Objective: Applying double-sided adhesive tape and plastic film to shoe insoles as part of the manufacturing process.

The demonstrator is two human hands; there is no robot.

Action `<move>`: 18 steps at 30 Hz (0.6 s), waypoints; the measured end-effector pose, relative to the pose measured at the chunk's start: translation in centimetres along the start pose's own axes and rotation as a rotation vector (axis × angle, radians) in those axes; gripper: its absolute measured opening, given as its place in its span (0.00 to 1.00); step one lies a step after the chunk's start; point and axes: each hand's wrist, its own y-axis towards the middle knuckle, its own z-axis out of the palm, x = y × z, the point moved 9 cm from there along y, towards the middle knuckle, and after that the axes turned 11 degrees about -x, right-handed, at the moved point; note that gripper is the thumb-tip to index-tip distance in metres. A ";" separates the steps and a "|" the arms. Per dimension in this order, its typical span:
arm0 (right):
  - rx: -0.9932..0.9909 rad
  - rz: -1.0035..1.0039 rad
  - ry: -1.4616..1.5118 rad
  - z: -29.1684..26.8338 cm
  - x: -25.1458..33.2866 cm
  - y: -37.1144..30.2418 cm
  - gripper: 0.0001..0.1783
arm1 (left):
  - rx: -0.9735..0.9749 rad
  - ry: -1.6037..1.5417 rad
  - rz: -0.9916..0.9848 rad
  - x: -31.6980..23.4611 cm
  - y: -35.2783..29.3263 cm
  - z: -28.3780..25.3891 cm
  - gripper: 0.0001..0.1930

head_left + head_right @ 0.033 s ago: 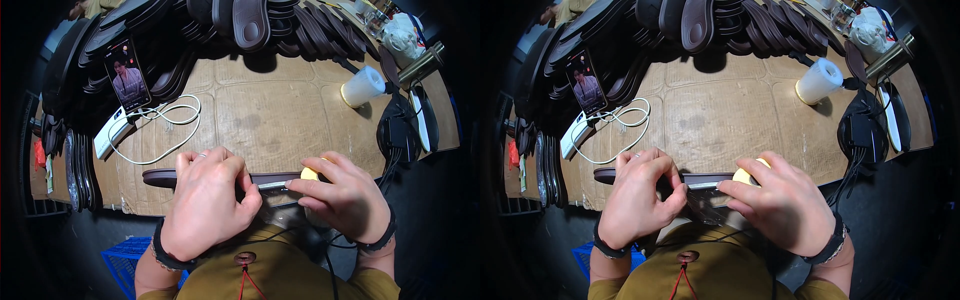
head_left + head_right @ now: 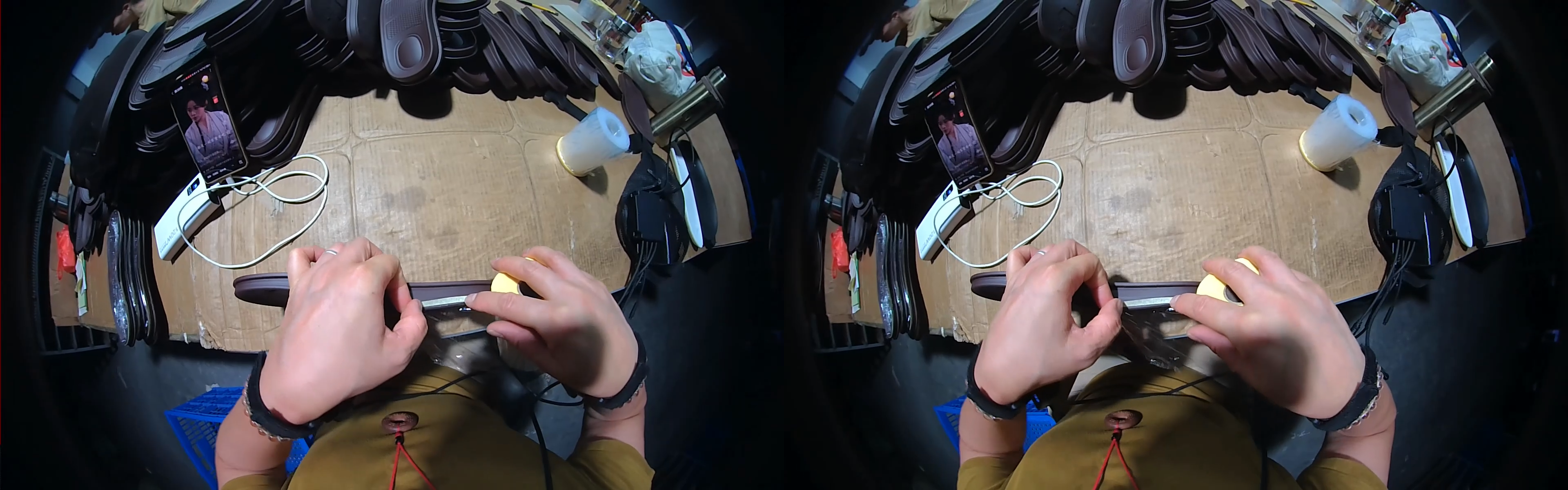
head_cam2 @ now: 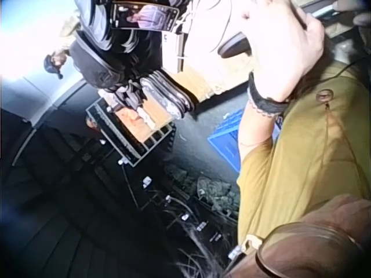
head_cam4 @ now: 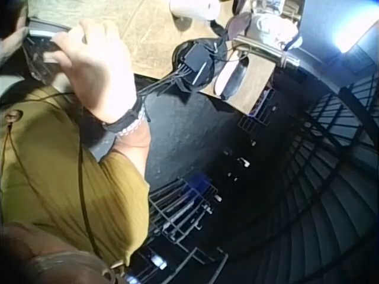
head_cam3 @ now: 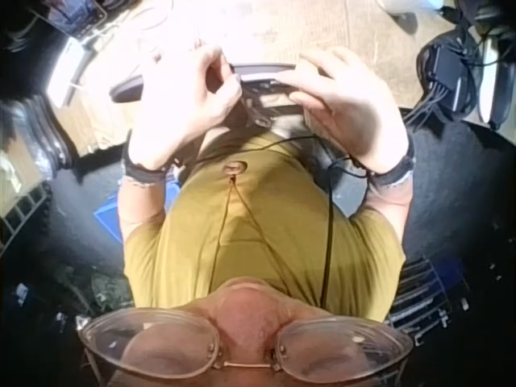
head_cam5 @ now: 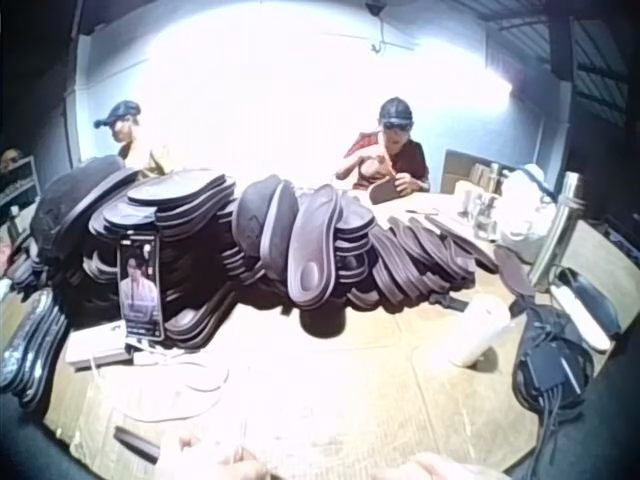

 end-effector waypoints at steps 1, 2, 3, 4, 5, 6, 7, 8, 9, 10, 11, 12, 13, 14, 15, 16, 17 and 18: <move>-0.005 -0.004 0.019 0.0 0.0 0.0 0.16 | 0.051 0.004 -0.012 0.1 0.1 0.3 0.08; -0.007 -0.002 0.019 0.0 0.0 0.0 0.17 | 0.102 0.009 -0.026 0.3 0.2 0.5 0.08; -0.002 0.004 0.010 0.0 0.0 -0.1 0.17 | 0.102 0.017 -0.030 0.4 0.4 0.4 0.08; -0.009 -0.005 0.027 0.0 0.1 -0.1 0.17 | 0.138 0.031 -0.037 0.5 0.5 0.7 0.08; -0.007 0.000 0.033 0.0 0.0 -0.1 0.17 | 0.176 0.045 -0.044 0.5 0.6 0.9 0.08; -0.004 0.006 0.038 0.0 -0.1 -0.2 0.18 | 0.183 0.061 -0.036 0.5 0.8 1.0 0.09; -0.004 0.005 0.043 0.1 -0.1 -0.2 0.18 | 0.193 0.057 -0.047 0.5 0.9 1.0 0.09; -0.017 -0.010 0.031 0.0 0.0 -0.3 0.18 | 0.175 0.033 -0.040 0.3 1.1 0.9 0.09; -0.032 -0.020 0.013 0.0 0.0 -0.3 0.19 | 0.158 0.009 -0.032 0.0 1.2 0.8 0.11; -0.031 -0.024 0.020 0.0 0.0 -0.4 0.19 | 0.181 0.028 -0.044 0.1 1.3 0.9 0.11; -0.039 -0.028 0.017 0.0 0.0 -0.4 0.19 | 0.181 0.030 -0.046 0.1 1.4 0.9 0.11; -0.049 -0.030 0.012 0.0 0.0 -0.5 0.19 | 0.235 0.051 -0.082 0.4 1.4 1.3 0.11; -0.048 -0.035 0.017 0.0 0.0 -0.5 0.19 | 0.288 0.072 -0.118 0.8 1.3 1.6 0.10; -0.055 -0.041 0.015 0.0 0.0 -0.6 0.19 | 0.285 0.075 -0.121 0.8 1.4 1.6 0.10; -0.067 -0.044 0.009 -0.1 0.1 -0.6 0.19 | 0.293 0.078 -0.120 0.7 1.4 1.6 0.11; -0.066 -0.048 0.016 -0.1 0.1 -0.6 0.19 | 0.301 0.081 -0.118 0.7 1.4 1.7 0.11; -0.063 -0.043 0.020 -0.1 0.1 -0.6 0.19 | 0.300 0.084 -0.118 0.7 1.5 1.6 0.11; -0.062 -0.031 0.021 -0.1 0.0 -0.6 0.19 | 0.308 0.090 -0.121 0.7 1.5 1.7 0.11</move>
